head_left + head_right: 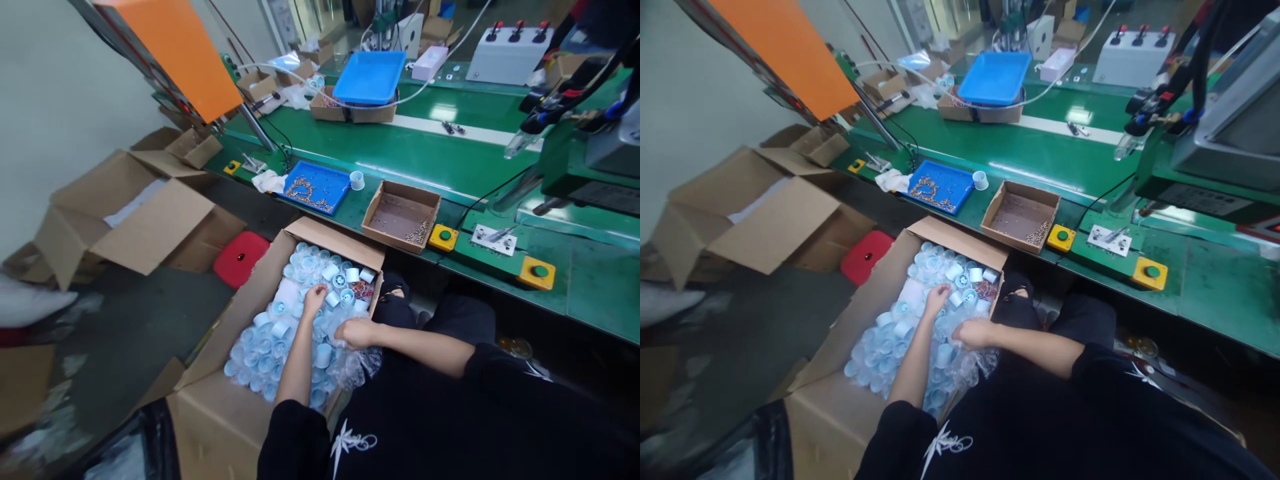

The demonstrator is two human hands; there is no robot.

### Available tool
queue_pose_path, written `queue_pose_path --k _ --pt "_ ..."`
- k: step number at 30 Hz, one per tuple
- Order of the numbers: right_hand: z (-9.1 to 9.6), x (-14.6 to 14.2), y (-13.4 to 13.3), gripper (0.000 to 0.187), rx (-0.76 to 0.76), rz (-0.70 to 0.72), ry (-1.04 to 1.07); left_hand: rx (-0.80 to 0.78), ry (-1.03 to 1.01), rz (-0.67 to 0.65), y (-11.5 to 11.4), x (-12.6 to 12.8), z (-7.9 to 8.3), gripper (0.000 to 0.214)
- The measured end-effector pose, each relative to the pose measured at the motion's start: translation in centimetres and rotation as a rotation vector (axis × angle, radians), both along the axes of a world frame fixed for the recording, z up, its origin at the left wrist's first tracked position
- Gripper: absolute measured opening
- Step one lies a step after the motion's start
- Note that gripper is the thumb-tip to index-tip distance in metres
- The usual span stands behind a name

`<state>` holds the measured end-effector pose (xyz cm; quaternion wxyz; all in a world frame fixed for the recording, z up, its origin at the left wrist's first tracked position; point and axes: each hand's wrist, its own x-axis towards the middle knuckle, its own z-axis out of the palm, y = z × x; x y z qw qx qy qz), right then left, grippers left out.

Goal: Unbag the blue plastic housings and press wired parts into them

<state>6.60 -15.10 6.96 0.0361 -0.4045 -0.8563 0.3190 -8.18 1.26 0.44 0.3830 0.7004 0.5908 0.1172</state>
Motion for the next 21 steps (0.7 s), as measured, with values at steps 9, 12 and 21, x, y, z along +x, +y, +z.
queue_pose_path --k 9,12,21 --pt "-0.7 0.2 0.0 0.02 -0.061 0.01 0.05 -0.132 -0.193 0.164 0.8 -0.4 -2.6 0.013" --pt "-1.3 0.1 0.0 0.019 -0.069 0.024 0.064 -0.133 -0.227 0.187 1.0 -0.7 -3.7 0.016" --pt "-1.1 0.1 0.1 0.018 -0.056 0.017 0.048 -0.027 -0.256 0.19 0.2 -1.2 -4.0 0.008"
